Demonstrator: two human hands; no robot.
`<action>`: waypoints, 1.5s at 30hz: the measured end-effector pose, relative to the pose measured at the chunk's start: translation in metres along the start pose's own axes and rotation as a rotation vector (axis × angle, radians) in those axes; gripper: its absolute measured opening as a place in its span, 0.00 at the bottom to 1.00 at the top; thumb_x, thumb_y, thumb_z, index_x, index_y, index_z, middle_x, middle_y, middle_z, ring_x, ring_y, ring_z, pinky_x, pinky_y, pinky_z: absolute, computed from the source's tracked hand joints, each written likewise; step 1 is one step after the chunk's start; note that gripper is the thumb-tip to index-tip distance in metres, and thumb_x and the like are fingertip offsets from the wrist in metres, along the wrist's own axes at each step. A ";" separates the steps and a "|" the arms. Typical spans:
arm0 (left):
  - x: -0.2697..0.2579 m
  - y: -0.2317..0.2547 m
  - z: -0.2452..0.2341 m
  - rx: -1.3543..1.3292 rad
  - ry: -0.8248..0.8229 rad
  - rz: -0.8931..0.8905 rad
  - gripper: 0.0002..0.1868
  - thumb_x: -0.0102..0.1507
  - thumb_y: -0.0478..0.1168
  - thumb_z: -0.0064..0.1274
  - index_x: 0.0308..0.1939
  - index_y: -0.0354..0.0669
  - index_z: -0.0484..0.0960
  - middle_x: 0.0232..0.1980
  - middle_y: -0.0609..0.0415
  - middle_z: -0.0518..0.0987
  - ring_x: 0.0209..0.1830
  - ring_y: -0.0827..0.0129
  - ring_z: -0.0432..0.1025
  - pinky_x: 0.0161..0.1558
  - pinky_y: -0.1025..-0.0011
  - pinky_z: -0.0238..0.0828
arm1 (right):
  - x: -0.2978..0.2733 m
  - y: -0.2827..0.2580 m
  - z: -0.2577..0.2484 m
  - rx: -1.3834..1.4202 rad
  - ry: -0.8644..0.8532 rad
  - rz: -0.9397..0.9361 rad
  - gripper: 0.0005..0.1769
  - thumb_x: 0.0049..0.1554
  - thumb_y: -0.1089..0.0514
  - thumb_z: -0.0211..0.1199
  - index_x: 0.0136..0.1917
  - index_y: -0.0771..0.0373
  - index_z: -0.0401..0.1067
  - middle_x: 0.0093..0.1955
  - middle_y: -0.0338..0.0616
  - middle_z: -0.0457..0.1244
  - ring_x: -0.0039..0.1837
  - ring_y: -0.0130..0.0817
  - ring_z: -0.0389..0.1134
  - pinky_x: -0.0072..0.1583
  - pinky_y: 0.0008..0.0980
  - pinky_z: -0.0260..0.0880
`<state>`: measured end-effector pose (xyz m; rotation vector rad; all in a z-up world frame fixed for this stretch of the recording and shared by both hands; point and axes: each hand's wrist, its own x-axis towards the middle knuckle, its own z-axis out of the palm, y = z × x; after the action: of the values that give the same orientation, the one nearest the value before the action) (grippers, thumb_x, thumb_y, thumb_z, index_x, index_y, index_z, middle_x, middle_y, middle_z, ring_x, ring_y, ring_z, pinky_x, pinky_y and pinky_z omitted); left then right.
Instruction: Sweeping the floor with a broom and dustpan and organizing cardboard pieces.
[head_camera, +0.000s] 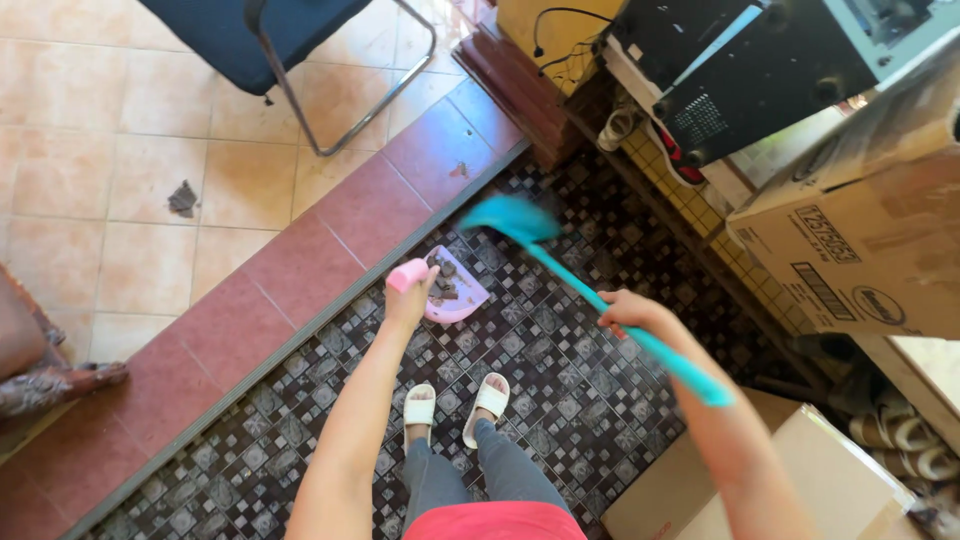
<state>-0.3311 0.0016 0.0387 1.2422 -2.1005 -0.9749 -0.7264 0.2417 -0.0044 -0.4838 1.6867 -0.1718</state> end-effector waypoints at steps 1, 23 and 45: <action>0.000 0.001 0.002 -0.007 -0.008 0.007 0.19 0.64 0.46 0.59 0.29 0.34 0.75 0.29 0.39 0.75 0.30 0.45 0.70 0.36 0.56 0.70 | -0.031 -0.010 -0.010 0.008 0.009 0.005 0.47 0.54 0.71 0.64 0.82 0.61 0.48 0.32 0.51 0.65 0.28 0.36 0.63 0.32 0.37 0.66; -0.063 -0.077 -0.087 0.002 -0.188 -0.029 0.20 0.64 0.48 0.60 0.27 0.33 0.77 0.31 0.37 0.79 0.32 0.44 0.74 0.36 0.56 0.70 | -0.112 -0.018 0.210 0.271 -0.132 0.019 0.42 0.54 0.68 0.63 0.79 0.54 0.56 0.29 0.42 0.61 0.28 0.29 0.60 0.30 0.33 0.64; -0.237 -0.167 -0.159 -0.080 -0.355 0.042 0.22 0.69 0.52 0.54 0.33 0.34 0.75 0.31 0.43 0.75 0.34 0.55 0.71 0.40 0.60 0.66 | -0.154 0.141 0.451 0.512 0.096 0.076 0.37 0.54 0.69 0.62 0.75 0.59 0.58 0.33 0.47 0.61 0.29 0.33 0.61 0.30 0.35 0.64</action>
<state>-0.0220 0.1066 -0.0110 1.0406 -2.3130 -1.3267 -0.3039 0.5028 0.0009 -0.0276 1.6724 -0.5612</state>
